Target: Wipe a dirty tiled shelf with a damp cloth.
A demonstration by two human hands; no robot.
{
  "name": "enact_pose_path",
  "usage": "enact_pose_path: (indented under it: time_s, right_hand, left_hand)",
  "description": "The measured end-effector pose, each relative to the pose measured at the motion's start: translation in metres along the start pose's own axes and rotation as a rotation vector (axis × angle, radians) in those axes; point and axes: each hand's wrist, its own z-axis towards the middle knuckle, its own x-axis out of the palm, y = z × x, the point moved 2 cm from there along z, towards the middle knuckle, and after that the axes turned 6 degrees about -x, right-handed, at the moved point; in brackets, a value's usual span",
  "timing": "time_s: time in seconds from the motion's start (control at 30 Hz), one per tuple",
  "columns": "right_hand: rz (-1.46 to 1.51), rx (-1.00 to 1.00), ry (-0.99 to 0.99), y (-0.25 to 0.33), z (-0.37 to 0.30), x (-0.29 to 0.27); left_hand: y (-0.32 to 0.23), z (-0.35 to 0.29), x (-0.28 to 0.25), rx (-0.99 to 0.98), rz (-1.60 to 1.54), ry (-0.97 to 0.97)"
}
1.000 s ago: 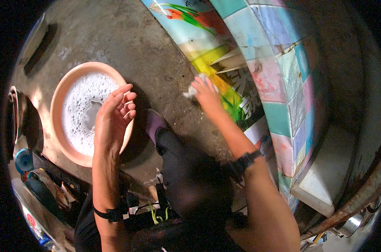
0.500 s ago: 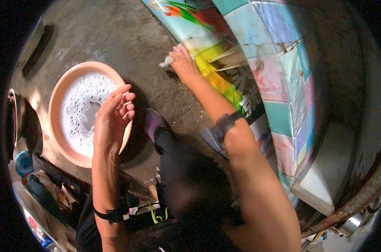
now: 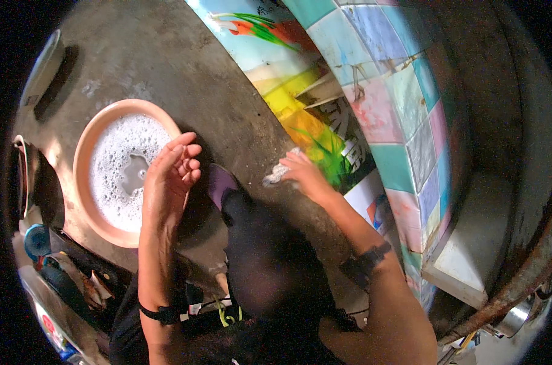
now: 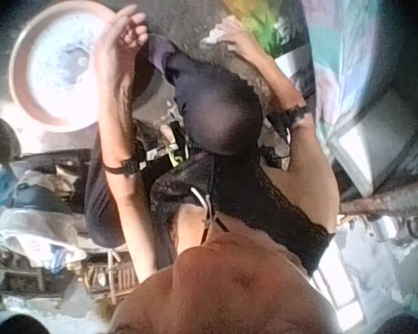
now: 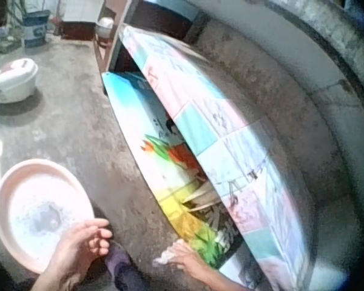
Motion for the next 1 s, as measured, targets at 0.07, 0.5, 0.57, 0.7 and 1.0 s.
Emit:
enact_pose_path:
  time_s: [0.07,0.5,0.57,0.7,1.0]
  right_hand:
    - [0.047,-0.066,-0.195,0.016,0.015,-0.020]
    - [-0.356,0.050,-0.658,-0.040,0.236,-0.113]
    - [-0.247,0.154,-0.596,-0.038,0.267,-0.134]
    - [-0.227,0.139,-0.716,-0.053,0.255,-0.130]
    - [-0.113,-0.043,-0.505,-0.003,0.139,-0.081]
  left_hand:
    - [0.007,0.003,0.001,-0.055,-0.020,-0.011]
    - [0.008,0.020,-0.012,-0.070,-0.052,-0.067]
    - [0.008,0.019,-0.017,-0.074,-0.043,-0.050]
    - [0.000,0.021,-0.004,-0.040,-0.057,-0.041]
    - [0.015,0.019,-0.002,-0.079,-0.008,-0.006]
